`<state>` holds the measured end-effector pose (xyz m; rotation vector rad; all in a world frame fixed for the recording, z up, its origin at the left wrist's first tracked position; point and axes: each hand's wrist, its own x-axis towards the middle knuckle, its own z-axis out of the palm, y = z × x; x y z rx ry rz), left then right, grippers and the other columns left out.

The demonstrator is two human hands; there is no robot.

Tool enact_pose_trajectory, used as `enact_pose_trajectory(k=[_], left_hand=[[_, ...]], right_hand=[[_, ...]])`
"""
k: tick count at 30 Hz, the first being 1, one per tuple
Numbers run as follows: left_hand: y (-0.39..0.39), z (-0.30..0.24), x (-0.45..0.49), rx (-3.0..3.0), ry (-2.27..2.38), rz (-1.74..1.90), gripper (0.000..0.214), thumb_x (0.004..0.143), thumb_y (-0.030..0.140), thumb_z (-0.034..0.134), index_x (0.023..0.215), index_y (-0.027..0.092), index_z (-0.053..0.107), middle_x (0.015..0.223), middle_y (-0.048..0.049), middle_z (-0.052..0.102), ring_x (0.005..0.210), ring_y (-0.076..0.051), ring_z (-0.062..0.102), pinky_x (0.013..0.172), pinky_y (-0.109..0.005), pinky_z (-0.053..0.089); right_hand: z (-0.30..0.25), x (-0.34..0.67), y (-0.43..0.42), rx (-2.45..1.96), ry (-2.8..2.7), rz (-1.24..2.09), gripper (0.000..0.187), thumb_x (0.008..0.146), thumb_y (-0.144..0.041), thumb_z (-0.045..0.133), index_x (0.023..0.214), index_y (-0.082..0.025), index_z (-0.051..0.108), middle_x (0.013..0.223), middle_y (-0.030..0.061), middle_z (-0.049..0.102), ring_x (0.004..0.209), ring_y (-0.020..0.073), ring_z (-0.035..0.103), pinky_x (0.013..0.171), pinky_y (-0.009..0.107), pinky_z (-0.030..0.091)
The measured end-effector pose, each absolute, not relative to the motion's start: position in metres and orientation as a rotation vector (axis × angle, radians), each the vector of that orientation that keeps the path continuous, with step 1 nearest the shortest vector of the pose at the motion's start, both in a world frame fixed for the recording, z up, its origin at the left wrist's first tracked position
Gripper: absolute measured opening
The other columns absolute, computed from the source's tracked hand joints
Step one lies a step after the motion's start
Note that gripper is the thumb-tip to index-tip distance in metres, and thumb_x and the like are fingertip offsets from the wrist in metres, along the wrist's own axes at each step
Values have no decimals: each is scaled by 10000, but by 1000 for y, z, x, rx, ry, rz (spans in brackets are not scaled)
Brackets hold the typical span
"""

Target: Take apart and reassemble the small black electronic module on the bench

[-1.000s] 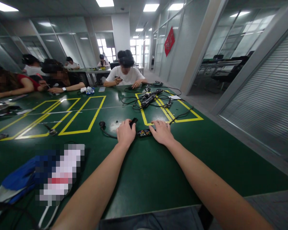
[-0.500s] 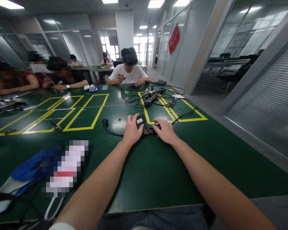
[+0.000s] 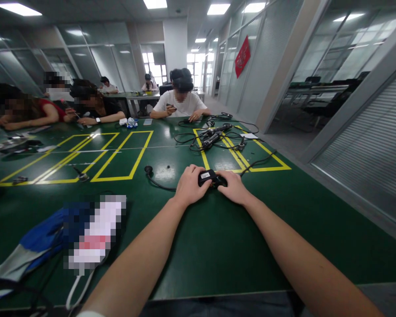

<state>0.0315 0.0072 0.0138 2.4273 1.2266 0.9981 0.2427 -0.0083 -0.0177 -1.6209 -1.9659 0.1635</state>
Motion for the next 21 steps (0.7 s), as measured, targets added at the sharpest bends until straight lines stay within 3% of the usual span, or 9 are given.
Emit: enact_pose_trajectory(k=[8,21], left_hand=[[6,14,32,2621,1216,803,317,959,390,698,1223,217,734,1145,-104,696,1107,-306,608,1019,-473,528],[8,13,31,2657,1214,696,327,941,412,722,1202,217,751,1109,-102,701,1085,-311,631,984,-458,536]], right_hand=[[-12,237,-14,-1618,-1973,222,712,686,-221,702,1394,-255,645,1243,92,766,1198,330,660,1103,517,444],[-11,236,-14,-1574,-1978,214,575,726,-233,730,1300,-265,730,1317,82,768,1232,328,668,1110,505,474]])
